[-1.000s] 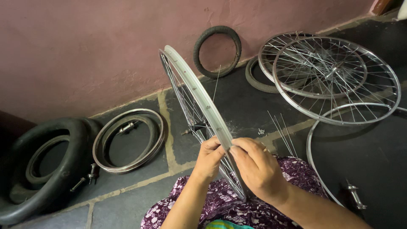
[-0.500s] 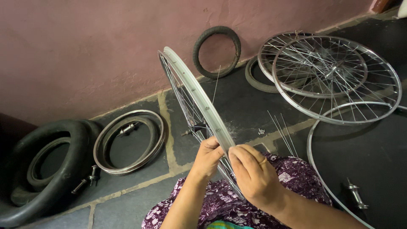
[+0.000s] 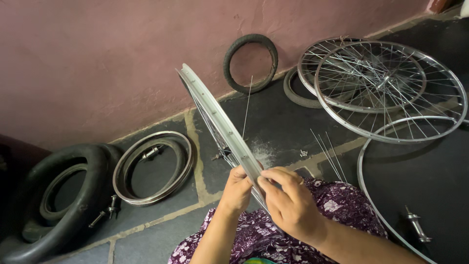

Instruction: The person inserts bicycle spokes one at a time into the hub and rim, threading them through the rim holes and adjusting their position. The person repeats this process for multiple spokes while holding the wheel upright.

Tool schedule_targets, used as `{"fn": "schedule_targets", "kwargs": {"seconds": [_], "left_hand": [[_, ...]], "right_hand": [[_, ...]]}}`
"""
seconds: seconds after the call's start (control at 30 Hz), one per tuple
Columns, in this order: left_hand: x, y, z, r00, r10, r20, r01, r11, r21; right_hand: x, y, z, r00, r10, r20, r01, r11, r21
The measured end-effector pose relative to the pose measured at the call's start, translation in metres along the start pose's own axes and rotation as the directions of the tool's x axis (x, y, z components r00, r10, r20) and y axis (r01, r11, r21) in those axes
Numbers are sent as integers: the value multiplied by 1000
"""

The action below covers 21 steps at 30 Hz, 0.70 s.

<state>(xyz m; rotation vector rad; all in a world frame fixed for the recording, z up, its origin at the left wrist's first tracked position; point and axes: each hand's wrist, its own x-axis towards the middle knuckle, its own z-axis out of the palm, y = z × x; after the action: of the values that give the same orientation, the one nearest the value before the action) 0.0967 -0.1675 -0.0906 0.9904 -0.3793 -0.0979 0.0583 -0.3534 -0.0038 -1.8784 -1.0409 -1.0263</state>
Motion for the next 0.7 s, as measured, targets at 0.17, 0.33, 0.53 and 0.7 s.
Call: {"fn": "schedule_targets", "kwargs": {"seconds": [0.17,0.33,0.53,0.7], "left_hand": [[0,5,-1,998,58,27,-60,995,86],[-3,3,-6,1000,27,-13,-25,995,101],[-2,-3,-8,997,81,11,-82,984,160],[-4,2,-9,999,45,11,-46,990,135]], "right_hand": [[-50,9,21,985,157,-68,-133,953,271],[-104,9,30,983,168,78,-185,897,402],[-128,17,35,976,159,152,-211,869,447],[-133,20,40,983,107,149,-159,903,400]]}}
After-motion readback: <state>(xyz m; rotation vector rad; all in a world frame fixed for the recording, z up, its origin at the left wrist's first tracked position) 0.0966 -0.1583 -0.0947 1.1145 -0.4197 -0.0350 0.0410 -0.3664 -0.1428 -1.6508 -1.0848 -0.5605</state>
